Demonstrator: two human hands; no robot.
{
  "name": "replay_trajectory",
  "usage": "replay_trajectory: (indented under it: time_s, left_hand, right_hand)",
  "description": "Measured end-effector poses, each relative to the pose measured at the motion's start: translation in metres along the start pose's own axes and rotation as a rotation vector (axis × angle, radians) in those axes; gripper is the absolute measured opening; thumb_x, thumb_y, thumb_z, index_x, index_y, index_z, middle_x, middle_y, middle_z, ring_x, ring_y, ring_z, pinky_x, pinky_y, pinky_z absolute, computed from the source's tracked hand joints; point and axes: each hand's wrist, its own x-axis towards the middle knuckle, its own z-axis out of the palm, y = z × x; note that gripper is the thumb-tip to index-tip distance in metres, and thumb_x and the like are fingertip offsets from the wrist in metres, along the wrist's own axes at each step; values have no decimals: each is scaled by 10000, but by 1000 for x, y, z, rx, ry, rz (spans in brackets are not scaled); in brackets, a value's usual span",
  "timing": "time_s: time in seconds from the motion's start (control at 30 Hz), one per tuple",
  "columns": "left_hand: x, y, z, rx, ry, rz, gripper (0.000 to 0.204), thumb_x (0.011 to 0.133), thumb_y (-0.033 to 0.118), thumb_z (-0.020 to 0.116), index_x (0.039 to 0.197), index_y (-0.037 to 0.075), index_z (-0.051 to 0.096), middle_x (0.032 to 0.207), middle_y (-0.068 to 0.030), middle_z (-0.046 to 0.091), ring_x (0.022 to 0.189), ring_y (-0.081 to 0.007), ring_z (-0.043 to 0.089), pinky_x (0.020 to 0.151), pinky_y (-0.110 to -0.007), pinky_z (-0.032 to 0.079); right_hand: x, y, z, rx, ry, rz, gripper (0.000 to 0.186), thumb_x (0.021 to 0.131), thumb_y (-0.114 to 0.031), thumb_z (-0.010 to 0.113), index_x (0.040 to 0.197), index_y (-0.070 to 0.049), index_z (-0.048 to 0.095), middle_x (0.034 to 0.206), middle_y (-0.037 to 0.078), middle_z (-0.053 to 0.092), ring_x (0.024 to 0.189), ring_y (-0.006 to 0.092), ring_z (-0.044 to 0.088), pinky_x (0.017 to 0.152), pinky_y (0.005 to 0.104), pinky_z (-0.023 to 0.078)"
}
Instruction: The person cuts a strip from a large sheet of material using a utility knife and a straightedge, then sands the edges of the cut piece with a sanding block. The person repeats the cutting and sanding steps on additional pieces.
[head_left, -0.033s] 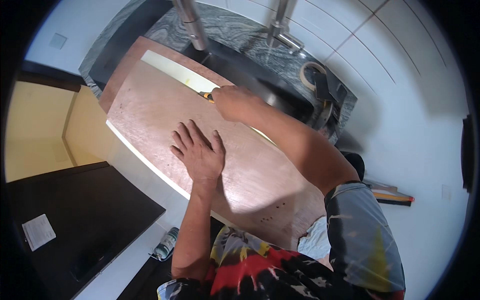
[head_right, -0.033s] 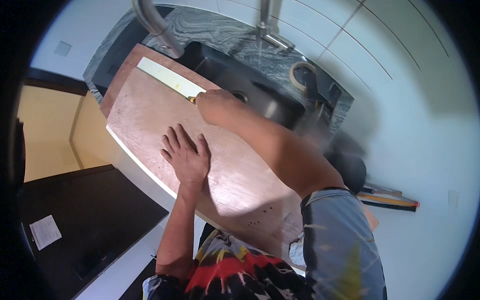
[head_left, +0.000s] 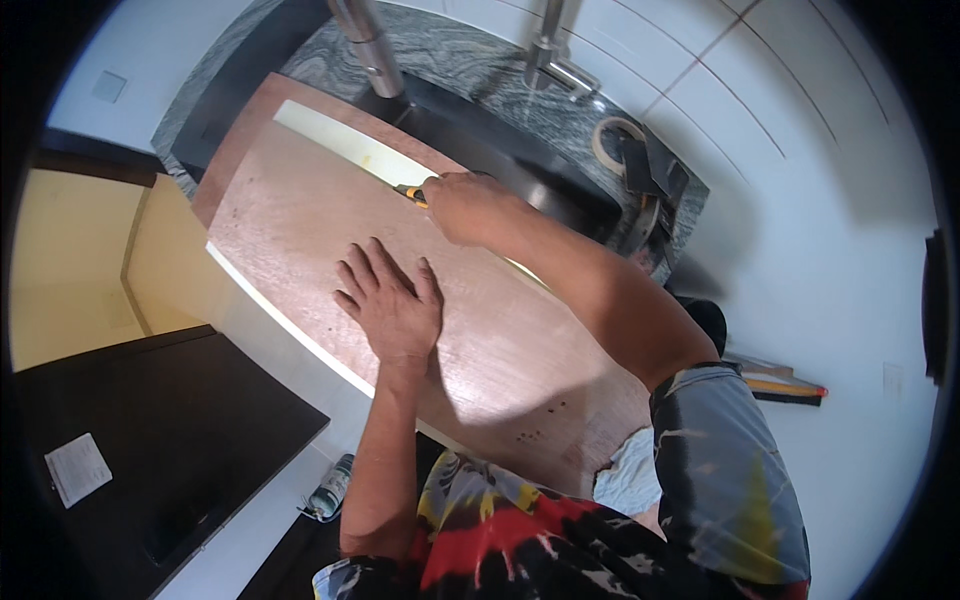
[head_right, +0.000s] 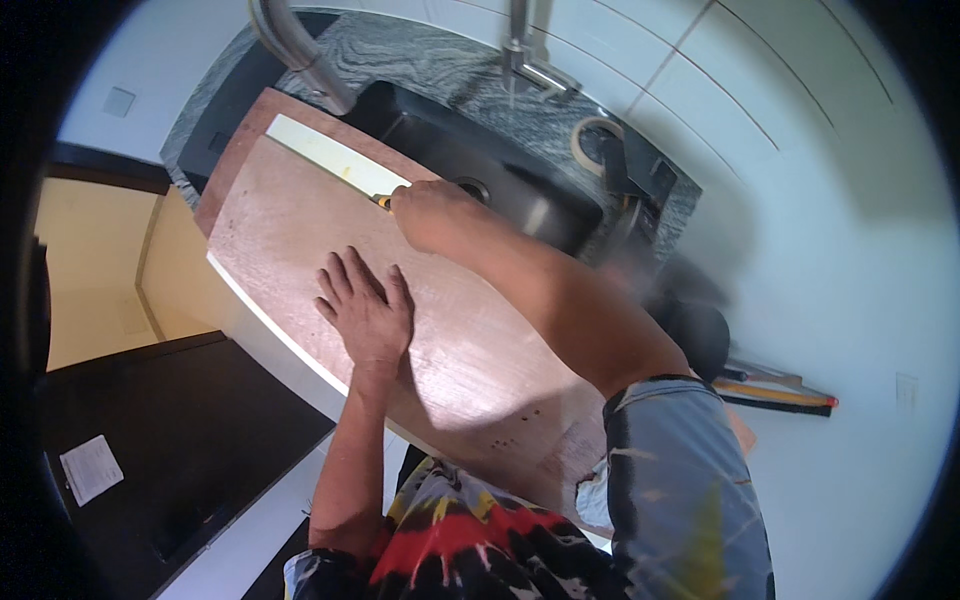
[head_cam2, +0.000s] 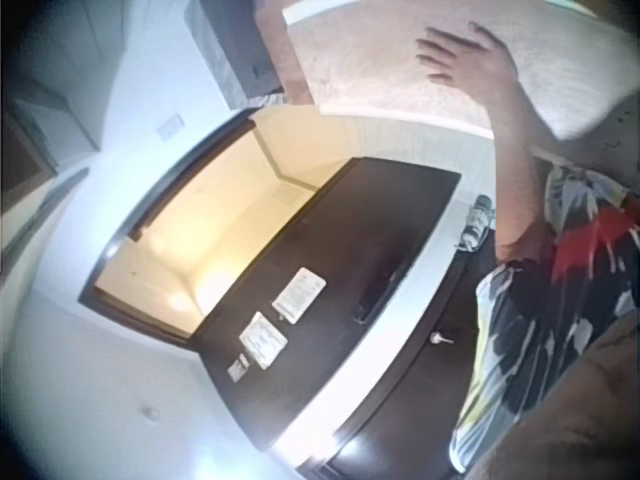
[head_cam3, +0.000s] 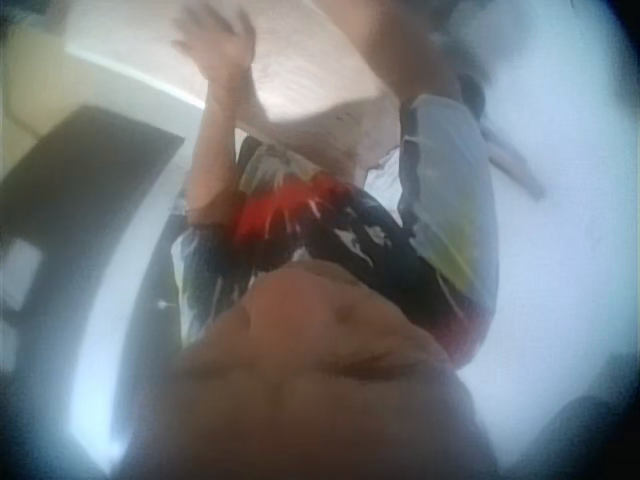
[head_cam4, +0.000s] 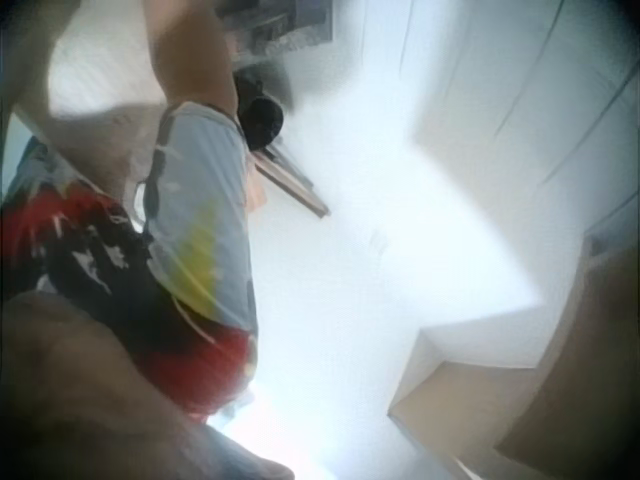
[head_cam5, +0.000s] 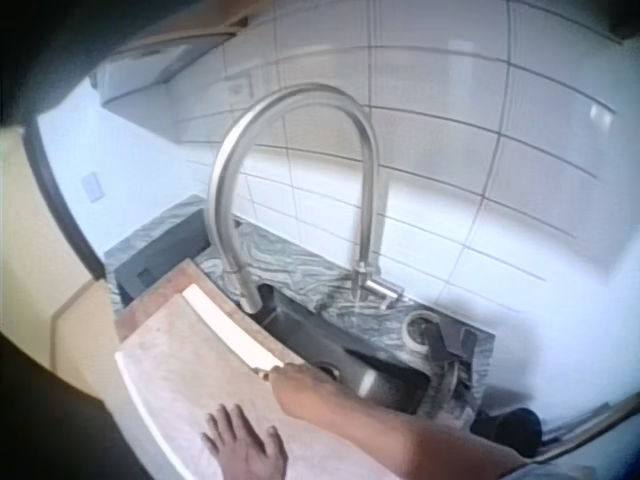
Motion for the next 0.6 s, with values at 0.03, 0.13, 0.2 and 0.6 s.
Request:
replay_trajectory:
  time_s: [0.03,0.13,0.2,0.6]
  left_hand:
    - [-1,-2,1,-5,1,0,785,1013,564,414,1563,10,329,1629,-261,260,1519,-480,175,1214,-636,109]
    - [1,-1,4,-2,33,11,780,1017,570,408,1562,16,336,1624,-260,270,1516,-477,184,1213,-634,117]
    - [-1,-2,6,13,32,13,781,1018,587,400,1564,31,342,1623,-252,279,1512,-472,199,1210,-633,133]
    - [-4,-2,13,54,96,43,766,1015,582,393,1562,47,353,1615,-236,316,1497,-470,250,1185,-654,194]
  right_hand:
    - [-13,3,3,10,11,1,260,955,-116,560,1144,44,642,1190,250,678,1109,396,674,929,484,543]
    - [-54,14,9,57,34,16,257,968,-132,552,1129,53,629,1198,253,669,1115,405,663,943,490,534]
    - [-83,23,12,107,34,40,257,972,-142,551,1116,60,623,1204,256,662,1127,411,654,951,495,529]
    - [-292,52,17,141,23,242,231,976,-142,545,1111,42,582,1080,236,666,1026,401,674,884,483,545]
